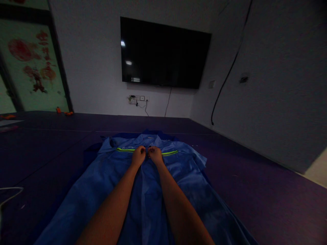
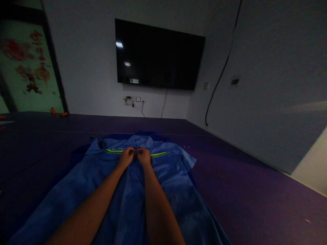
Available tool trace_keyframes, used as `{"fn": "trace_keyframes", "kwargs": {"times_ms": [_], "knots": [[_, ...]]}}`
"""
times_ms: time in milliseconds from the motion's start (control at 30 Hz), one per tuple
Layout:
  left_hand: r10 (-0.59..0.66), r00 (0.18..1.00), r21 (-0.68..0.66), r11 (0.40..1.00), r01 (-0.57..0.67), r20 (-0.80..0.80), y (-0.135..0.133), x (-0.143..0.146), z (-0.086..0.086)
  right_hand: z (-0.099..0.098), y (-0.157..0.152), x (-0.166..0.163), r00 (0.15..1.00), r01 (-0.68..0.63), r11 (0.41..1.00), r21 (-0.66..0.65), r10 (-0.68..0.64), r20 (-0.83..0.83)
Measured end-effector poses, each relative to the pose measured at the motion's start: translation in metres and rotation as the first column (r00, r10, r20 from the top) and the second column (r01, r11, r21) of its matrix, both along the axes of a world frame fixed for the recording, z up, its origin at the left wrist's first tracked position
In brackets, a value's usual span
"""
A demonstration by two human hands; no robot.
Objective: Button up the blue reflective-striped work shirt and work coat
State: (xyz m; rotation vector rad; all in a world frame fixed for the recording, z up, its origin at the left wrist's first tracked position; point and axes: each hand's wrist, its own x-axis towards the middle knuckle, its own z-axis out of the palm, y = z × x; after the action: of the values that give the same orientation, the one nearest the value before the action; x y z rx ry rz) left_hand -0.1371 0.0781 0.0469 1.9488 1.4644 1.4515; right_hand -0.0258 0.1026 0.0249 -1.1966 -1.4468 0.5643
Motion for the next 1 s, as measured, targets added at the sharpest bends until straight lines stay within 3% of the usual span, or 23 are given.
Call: {"fn": "trace_keyframes", "kwargs": {"times_ms": [233,1000], "knots": [[0.011,1.0,-0.004,1.0,-0.011,-0.008,0.002,0.001,-0.003,-0.001,0.002,0.003,0.992,0.044,0.997,0.058,-0.051,0.118],[0.007,0.987,-0.024,1.0,-0.003,0.162,0.013,-0.002,-0.011,-0.005,0.005,0.002,0.995,0.007,0.999,-0.031,-0.004,0.098]]}}
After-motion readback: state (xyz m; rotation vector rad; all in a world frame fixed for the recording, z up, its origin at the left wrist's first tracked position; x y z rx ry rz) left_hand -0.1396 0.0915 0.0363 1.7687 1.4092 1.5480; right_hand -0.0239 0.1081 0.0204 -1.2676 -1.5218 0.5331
